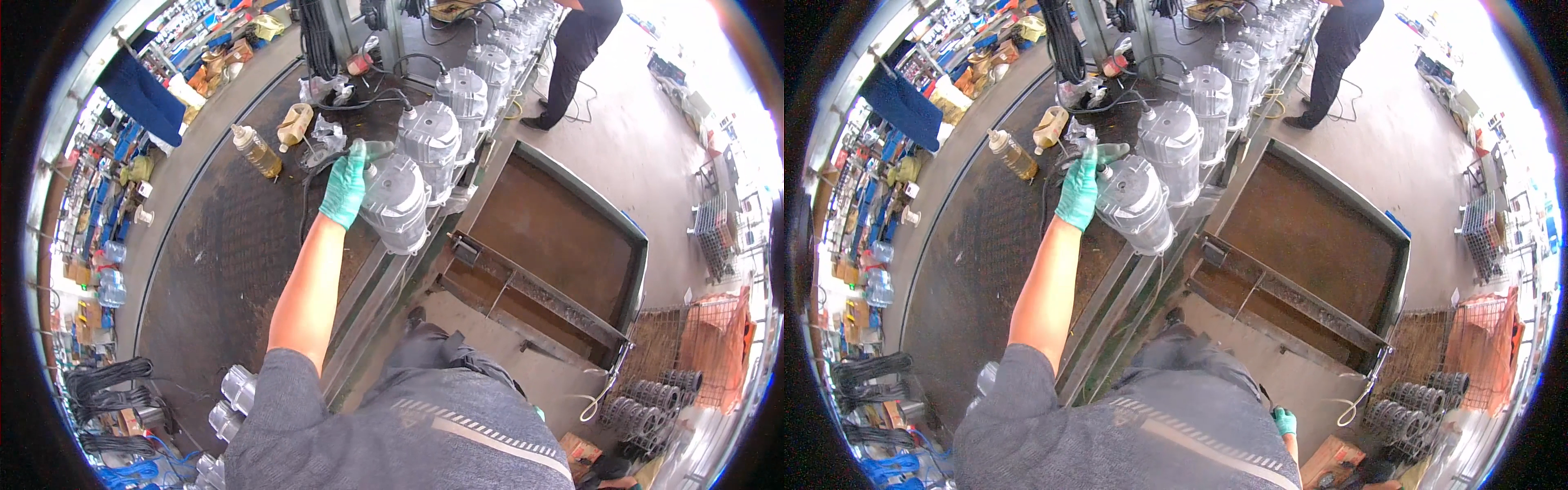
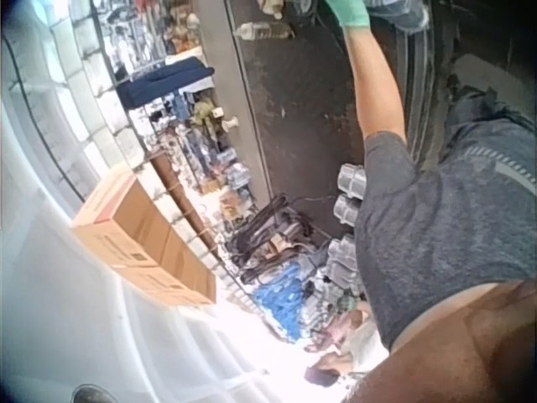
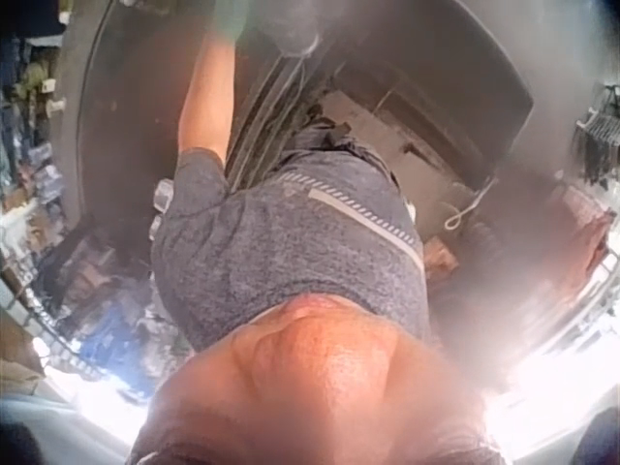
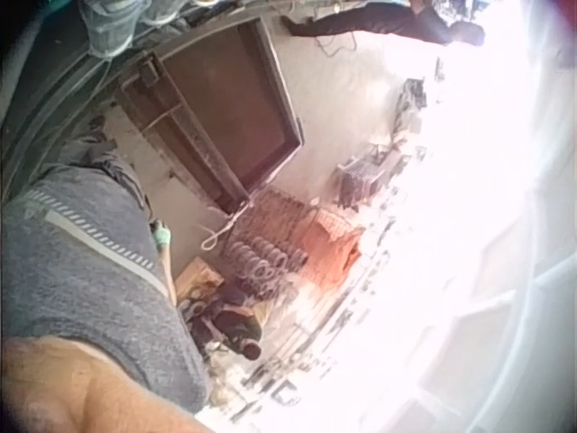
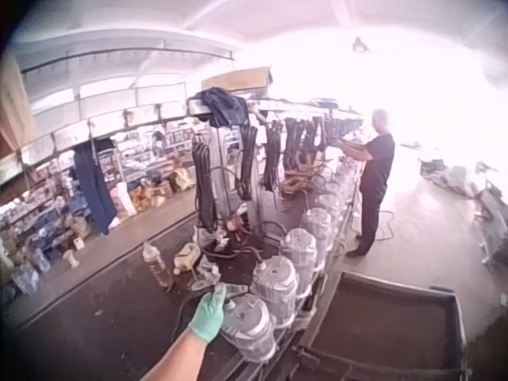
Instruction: The person, wearing green gloves, places a silver metal pump housing into a tank of water to check for leaks, rotates it while submerged, removes it, and then retrieves a bundle of black wires from a nearby table.
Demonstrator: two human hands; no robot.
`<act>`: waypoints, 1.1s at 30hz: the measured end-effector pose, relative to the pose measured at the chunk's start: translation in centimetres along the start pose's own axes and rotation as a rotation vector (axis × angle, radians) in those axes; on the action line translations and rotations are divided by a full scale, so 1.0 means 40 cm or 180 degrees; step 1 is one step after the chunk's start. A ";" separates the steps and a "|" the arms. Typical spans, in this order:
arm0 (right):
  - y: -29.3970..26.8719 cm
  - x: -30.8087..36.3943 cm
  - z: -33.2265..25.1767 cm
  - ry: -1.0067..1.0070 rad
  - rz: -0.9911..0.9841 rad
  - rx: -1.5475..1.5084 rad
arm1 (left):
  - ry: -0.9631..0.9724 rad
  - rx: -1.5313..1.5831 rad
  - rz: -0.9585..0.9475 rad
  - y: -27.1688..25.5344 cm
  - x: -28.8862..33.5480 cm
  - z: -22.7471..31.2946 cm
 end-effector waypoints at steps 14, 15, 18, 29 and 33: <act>-0.216 0.256 -0.866 -0.0938 -0.0094 -0.1607 | 0.0549 0.0984 -0.0884 0.275 0.287 0.305; -0.201 0.235 -0.914 -0.0765 -0.0510 -0.2291 | 0.0399 0.1217 -0.0831 0.302 0.292 0.304; -0.194 0.283 -1.054 -0.0285 -0.1129 -0.4052 | -0.0144 0.1886 -0.0591 0.368 0.328 0.286; -0.420 0.170 -0.751 -0.0836 0.1966 -0.1999 | -0.0929 0.0522 -0.1088 0.500 0.498 -0.275; -0.462 0.114 -0.720 -0.0774 0.2117 -0.1714 | -0.1589 0.0063 -0.1426 0.562 0.515 -0.388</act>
Point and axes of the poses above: each hand's wrist, its own x-axis away from the middle knuckle, its own y-axis out of the palm, z = x × y, the point moved 3 cm from there along -x, towards the middle knuckle, and after that the axes turned 8 degrees about y, right-handed, at the moved point
